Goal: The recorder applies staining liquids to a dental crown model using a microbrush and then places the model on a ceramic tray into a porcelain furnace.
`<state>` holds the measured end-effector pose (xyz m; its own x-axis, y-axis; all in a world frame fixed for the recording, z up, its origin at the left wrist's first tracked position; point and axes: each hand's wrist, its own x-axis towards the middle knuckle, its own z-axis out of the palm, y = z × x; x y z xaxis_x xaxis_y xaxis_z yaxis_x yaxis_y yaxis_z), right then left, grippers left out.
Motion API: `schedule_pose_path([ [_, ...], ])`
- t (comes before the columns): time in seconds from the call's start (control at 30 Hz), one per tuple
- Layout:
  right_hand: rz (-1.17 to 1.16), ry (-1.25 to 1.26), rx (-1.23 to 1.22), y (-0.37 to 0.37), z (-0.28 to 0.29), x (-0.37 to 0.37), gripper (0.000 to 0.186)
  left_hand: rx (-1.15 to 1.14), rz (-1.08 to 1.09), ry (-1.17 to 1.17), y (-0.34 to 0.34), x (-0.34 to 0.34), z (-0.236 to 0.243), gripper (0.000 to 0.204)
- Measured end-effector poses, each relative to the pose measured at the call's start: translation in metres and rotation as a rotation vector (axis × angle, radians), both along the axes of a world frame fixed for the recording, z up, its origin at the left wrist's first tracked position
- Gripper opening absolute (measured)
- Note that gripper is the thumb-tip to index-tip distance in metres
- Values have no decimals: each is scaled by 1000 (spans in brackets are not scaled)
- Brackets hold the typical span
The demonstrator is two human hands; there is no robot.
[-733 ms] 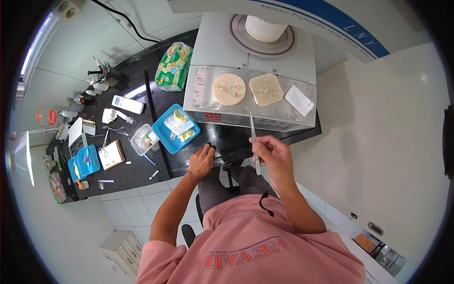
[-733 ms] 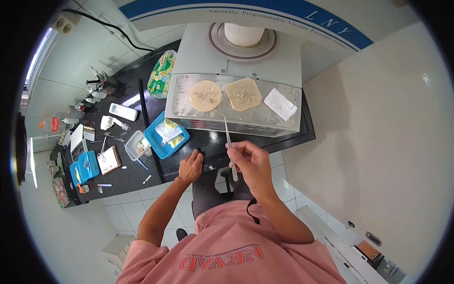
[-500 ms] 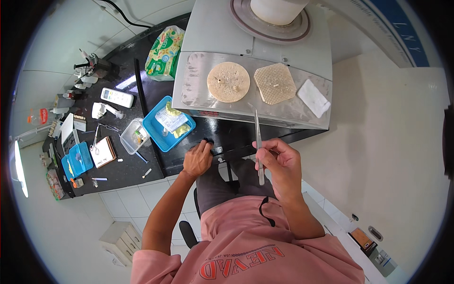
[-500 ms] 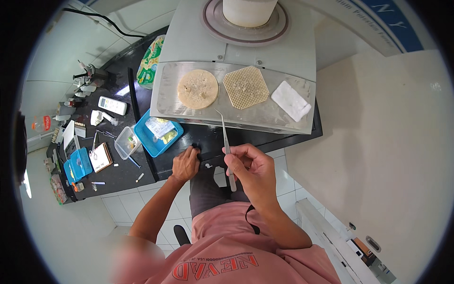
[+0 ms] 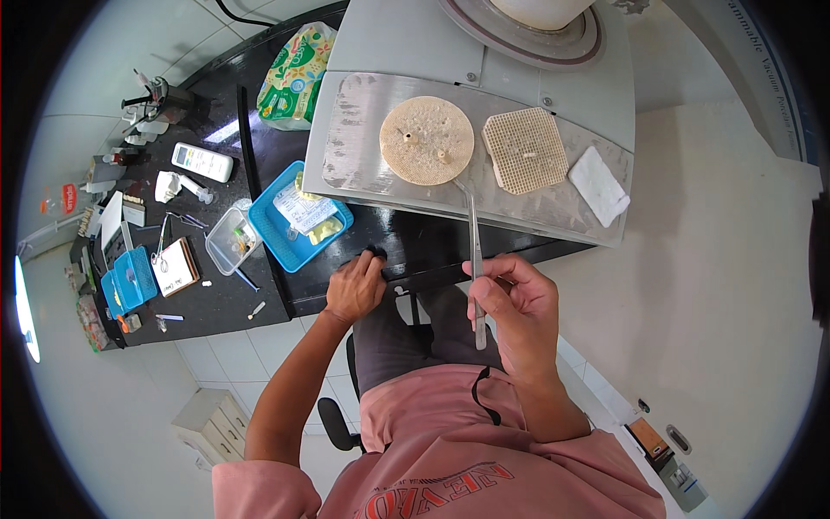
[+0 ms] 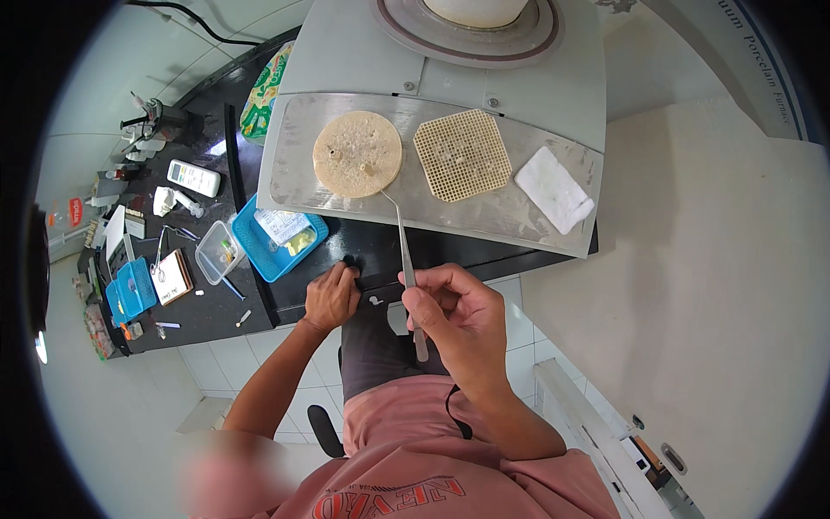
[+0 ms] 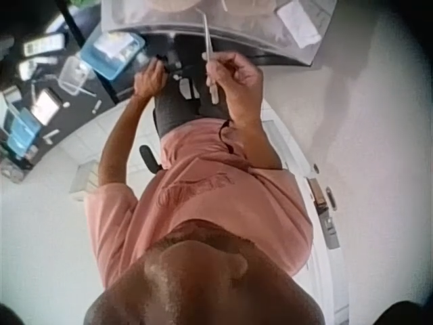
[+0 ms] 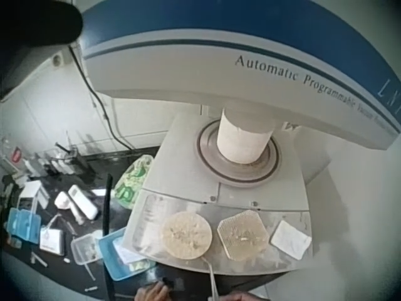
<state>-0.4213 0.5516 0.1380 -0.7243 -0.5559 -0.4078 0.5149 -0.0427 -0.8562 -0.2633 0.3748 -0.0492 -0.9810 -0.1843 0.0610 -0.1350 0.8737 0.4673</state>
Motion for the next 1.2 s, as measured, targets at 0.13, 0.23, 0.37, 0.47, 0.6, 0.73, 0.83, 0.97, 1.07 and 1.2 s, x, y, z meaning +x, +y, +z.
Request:
schedule_pose_path([
  [0.13,-7,-12,19,-3,3,-1,21,2,11,-1,1,0,1,19],
  [0.23,13,-11,32,-3,2,-3,21,8,15,2,1,0,1,18],
  [0.37,17,-17,22,-4,0,-4,21,-22,10,-46,1,2,-1,21],
  [0.47,17,-20,34,-4,1,-4,21,-42,8,-75,1,2,-1,24],
  [0.6,0,-25,40,-6,2,-2,21,-39,5,-95,0,3,0,24],
  [0.73,-4,-25,31,-7,2,0,20,-41,7,-79,0,3,-1,24],
  [0.83,-8,-28,19,-10,3,0,21,-37,2,-78,0,2,0,25],
  [0.97,-1,-29,15,-11,2,0,21,-43,0,-67,0,2,0,24],
  [1.07,1,-25,19,-11,0,-1,21,-43,-1,-55,0,2,0,24],
  [1.2,4,-21,30,-11,-1,-3,21,-44,0,-78,0,4,-1,25],
])
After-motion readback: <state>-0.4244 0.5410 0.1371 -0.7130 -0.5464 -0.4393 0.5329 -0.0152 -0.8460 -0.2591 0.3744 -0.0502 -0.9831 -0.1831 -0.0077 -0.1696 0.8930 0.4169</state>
